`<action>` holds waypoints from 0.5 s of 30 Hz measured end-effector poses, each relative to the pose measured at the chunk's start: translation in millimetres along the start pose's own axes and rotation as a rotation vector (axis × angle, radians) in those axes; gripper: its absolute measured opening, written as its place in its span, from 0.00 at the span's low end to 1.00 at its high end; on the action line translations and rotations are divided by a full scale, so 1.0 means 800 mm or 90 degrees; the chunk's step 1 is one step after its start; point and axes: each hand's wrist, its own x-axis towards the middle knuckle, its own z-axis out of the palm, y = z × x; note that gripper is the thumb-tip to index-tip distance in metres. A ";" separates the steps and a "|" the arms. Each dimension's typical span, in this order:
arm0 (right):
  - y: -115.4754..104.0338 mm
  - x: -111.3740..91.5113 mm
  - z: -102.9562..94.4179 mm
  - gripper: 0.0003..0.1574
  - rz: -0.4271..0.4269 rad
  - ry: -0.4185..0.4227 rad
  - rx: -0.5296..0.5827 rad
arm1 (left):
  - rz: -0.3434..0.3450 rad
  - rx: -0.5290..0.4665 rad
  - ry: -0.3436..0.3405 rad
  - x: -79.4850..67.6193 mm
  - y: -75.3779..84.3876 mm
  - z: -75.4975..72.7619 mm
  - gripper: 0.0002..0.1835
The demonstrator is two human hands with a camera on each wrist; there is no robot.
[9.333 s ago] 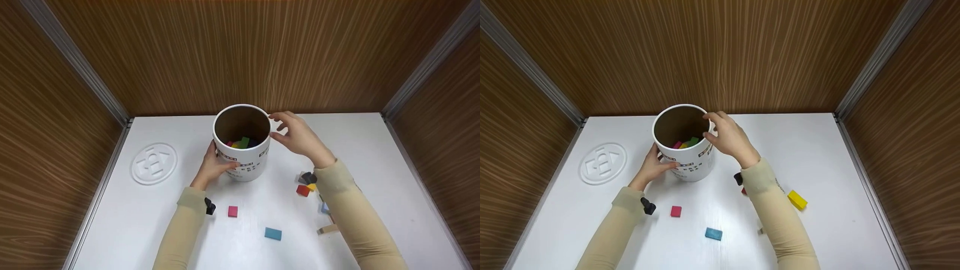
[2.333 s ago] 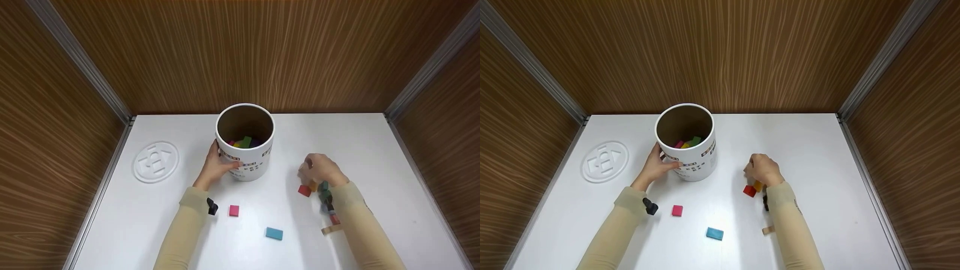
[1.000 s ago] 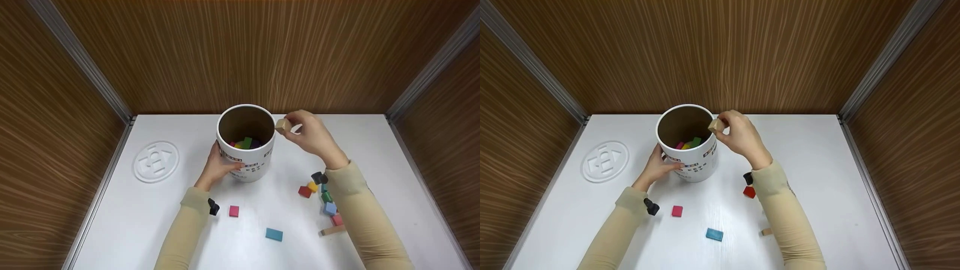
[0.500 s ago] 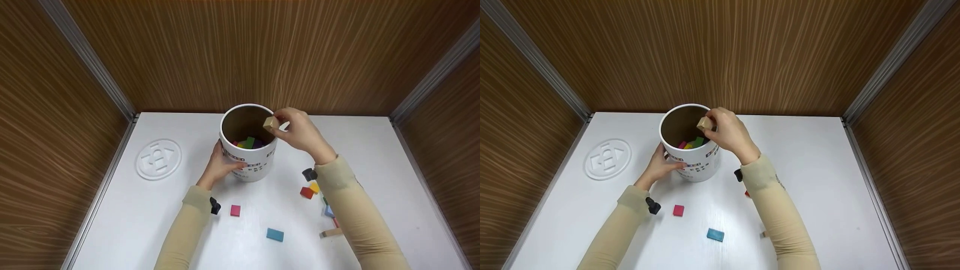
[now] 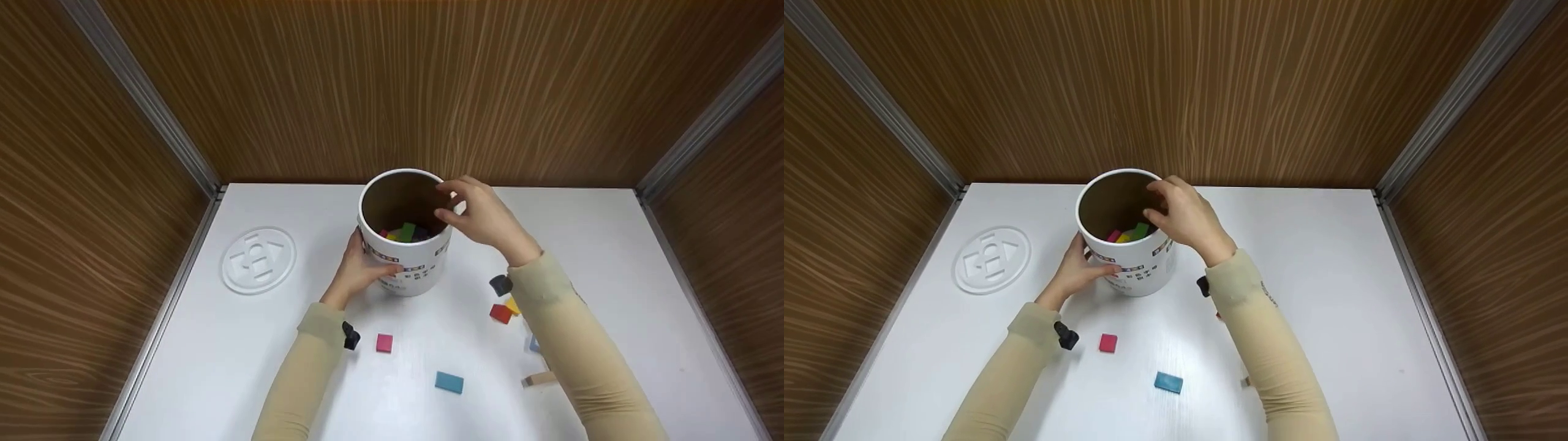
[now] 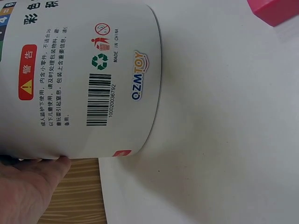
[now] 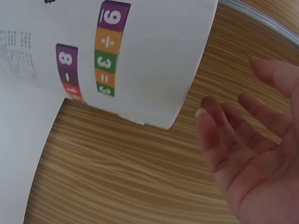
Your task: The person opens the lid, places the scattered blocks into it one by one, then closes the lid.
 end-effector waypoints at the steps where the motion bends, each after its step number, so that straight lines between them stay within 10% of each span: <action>1: 0.003 -0.004 -0.003 0.26 0.007 -0.001 -0.004 | -0.003 0.003 0.001 0.000 0.000 0.000 0.73; 15: 0.061 -0.076 -0.038 0.28 0.114 -0.064 -0.073 | -0.009 0.002 0.003 -0.002 -0.001 -0.002 0.73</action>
